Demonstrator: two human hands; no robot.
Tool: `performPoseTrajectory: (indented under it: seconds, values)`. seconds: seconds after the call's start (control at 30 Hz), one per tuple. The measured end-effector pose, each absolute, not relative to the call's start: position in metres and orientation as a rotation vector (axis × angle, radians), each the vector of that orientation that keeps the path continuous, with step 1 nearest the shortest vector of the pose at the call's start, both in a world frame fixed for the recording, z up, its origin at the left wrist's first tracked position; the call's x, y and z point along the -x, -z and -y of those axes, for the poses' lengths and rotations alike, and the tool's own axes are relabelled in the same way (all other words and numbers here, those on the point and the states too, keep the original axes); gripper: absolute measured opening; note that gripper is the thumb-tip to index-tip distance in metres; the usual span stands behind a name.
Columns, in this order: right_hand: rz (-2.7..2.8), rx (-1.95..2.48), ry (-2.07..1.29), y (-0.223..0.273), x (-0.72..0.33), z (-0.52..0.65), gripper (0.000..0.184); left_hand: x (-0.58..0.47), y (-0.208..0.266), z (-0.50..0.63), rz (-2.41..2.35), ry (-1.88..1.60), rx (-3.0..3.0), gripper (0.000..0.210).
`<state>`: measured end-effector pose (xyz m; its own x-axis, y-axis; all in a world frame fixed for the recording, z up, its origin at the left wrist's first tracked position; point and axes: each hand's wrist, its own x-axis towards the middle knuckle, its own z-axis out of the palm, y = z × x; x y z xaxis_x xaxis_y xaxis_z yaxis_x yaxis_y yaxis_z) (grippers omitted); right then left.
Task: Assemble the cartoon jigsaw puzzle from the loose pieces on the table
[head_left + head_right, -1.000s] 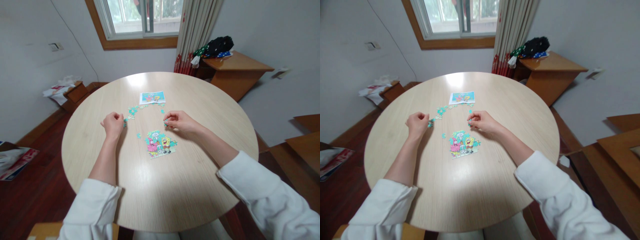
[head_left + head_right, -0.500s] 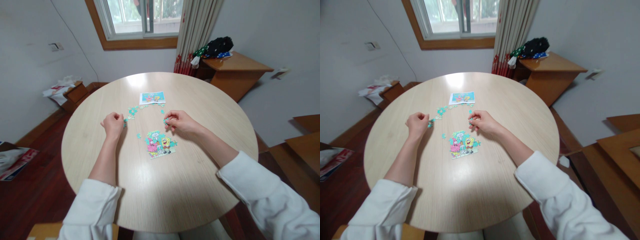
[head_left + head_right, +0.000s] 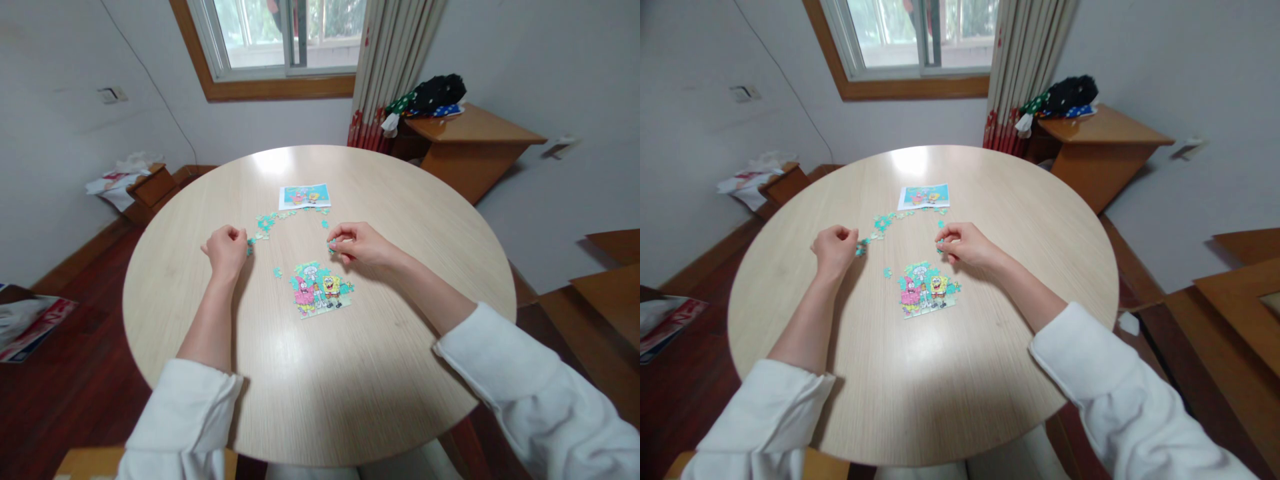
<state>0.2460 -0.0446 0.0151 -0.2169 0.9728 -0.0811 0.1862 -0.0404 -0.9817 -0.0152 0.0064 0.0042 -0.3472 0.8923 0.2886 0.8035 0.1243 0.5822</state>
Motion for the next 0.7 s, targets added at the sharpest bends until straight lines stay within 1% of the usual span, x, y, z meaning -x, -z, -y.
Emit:
performPoseTrajectory:
  seconds: [0.17, 0.7]
  values:
    - [1.542, 1.286, -1.349, -0.0138, -0.2463, 0.0480, 0.009, 0.0147, -0.0050, -0.0055, -2.259, -1.025, -1.707, 0.023]
    - [1.616, 1.267, -1.511, -0.0121, -0.2462, 0.0519, 0.014, 0.0144, -0.0058, -0.0061, -2.270, -1.002, -1.703, 0.023]
